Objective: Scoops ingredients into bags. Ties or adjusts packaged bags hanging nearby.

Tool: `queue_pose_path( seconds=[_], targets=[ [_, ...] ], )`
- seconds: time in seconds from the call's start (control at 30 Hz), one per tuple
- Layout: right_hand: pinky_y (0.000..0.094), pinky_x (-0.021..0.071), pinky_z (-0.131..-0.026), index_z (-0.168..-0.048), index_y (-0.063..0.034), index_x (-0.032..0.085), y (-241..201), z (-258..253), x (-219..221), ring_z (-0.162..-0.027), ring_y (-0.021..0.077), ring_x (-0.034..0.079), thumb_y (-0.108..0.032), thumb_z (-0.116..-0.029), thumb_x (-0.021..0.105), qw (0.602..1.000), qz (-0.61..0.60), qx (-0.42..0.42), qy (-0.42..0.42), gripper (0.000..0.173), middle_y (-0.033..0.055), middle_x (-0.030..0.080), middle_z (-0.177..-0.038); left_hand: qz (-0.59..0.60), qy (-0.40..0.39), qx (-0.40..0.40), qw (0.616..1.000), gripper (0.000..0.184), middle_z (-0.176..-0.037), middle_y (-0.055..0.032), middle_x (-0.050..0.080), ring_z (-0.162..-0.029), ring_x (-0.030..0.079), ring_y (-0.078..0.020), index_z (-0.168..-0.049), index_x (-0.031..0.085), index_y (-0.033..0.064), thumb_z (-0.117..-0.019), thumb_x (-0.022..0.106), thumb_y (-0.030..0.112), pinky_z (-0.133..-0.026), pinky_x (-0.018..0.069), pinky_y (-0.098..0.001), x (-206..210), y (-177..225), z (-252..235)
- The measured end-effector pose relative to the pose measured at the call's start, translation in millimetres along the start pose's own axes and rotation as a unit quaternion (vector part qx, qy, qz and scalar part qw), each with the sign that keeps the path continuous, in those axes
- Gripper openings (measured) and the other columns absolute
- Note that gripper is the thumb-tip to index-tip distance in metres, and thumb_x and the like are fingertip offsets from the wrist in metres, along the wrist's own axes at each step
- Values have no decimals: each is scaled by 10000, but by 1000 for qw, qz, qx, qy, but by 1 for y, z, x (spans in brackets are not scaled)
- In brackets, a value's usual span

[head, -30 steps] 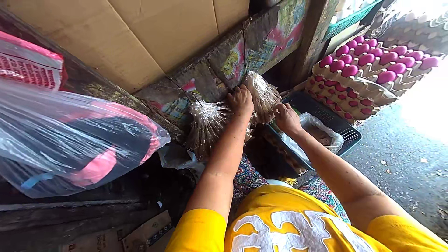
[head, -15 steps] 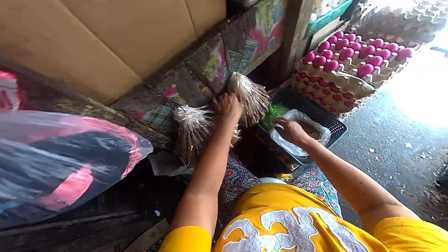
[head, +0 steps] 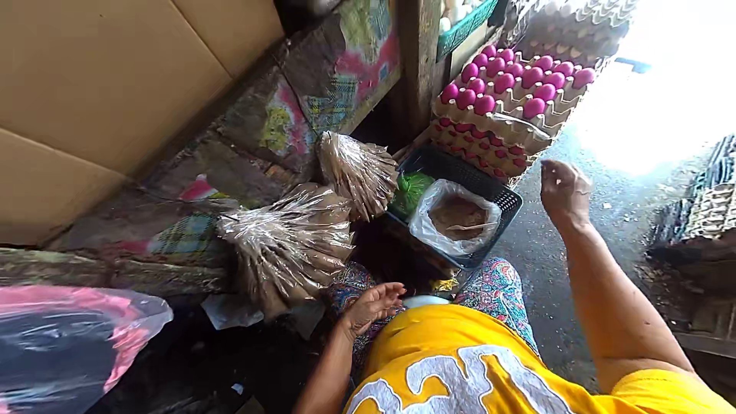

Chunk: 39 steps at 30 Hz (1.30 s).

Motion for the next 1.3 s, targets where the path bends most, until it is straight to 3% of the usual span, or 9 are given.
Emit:
queue_pose_path(
  seconds=[0.1,0.2,0.27,0.4,0.53,0.77,0.83,0.97,1.3],
  targets=[
    [615,437,-1050,-1300,34,637,-25,-31,-16,-1236,496,575,-192,-1100,417,998,59,-3,28,373,317,629,-1268,222,65,8,973,390,-1298,-40,681,-1114,687,-182,-1396,528,110,-1030,462,229,-892,588,-365,-23,-47,1],
    [643,422,-1045,-1291,-2,667,-25,-68,-7,-1275,503,547,-179,-1085,443,994,105,-9,8,353,290,632,-1305,323,98,48,940,386,-1294,-48,697,-1119,702,-221,-1392,554,168,-1042,527,329,-870,606,-396,-35,-52,-1],
    [676,417,-1031,-1303,-8,662,-22,-90,5,-1299,510,529,-203,-1081,459,990,139,1,-34,358,288,610,-1345,324,95,43,940,405,-1312,-63,687,-1140,695,-228,-1430,516,146,-1063,486,314,-901,597,-398,-35,-52,-4],
    [728,403,-991,-1148,40,706,-31,-108,16,-1301,534,512,-217,-1057,511,975,183,68,-105,335,319,593,-1345,348,99,36,932,438,-1311,-78,690,-1123,706,-243,-1446,508,149,-1051,527,336,-892,604,-407,-38,-52,-5],
    [755,418,-931,-1161,30,698,-37,-110,13,-1235,556,553,-241,-1041,557,963,194,121,-140,329,352,620,-1261,362,98,34,926,411,-1312,-85,689,-1120,707,-253,-1447,507,146,-1076,466,319,-886,605,-412,-39,-50,-6],
    [755,423,-940,-1107,52,695,-34,-124,11,-1206,558,570,-159,-982,638,973,180,76,-120,251,345,646,-1202,375,82,40,923,441,-1323,-88,684,-1142,699,-265,-1439,525,145,-1047,537,346,-904,601,-426,-40,-51,-9],
    [755,415,-955,-1101,67,686,-37,-124,9,-1198,556,577,-177,-983,656,974,171,78,-127,273,354,646,-1193,373,82,41,923,430,-1326,-83,682,-1142,698,-260,-1444,520,150,-1059,511,341,-905,599,-422,-40,-51,-9],
    [756,398,-975,-1114,55,708,-23,-128,8,-1187,552,585,-246,-1003,651,982,121,87,-114,327,347,656,-1188,381,74,50,920,476,-1317,-93,689,-1134,704,-265,-1429,544,151,-1006,620,357,-899,604,-427,-41,-52,-8],
    [724,420,-985,-1199,13,703,7,-130,4,-1152,506,621,-193,-1035,581,989,40,119,-76,290,313,672,-1187,391,74,44,916,408,-1305,-103,693,-1128,706,-277,-1420,555,142,-1053,536,320,-913,598,-439,-41,-53,-8]
  ],
)
Point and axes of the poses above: each hand's wrist, its own z-axis away from the middle knuckle, its own x-axis out of the palm, y = z × x, the point moved 9 cm from there along -z, towards the middle knuckle
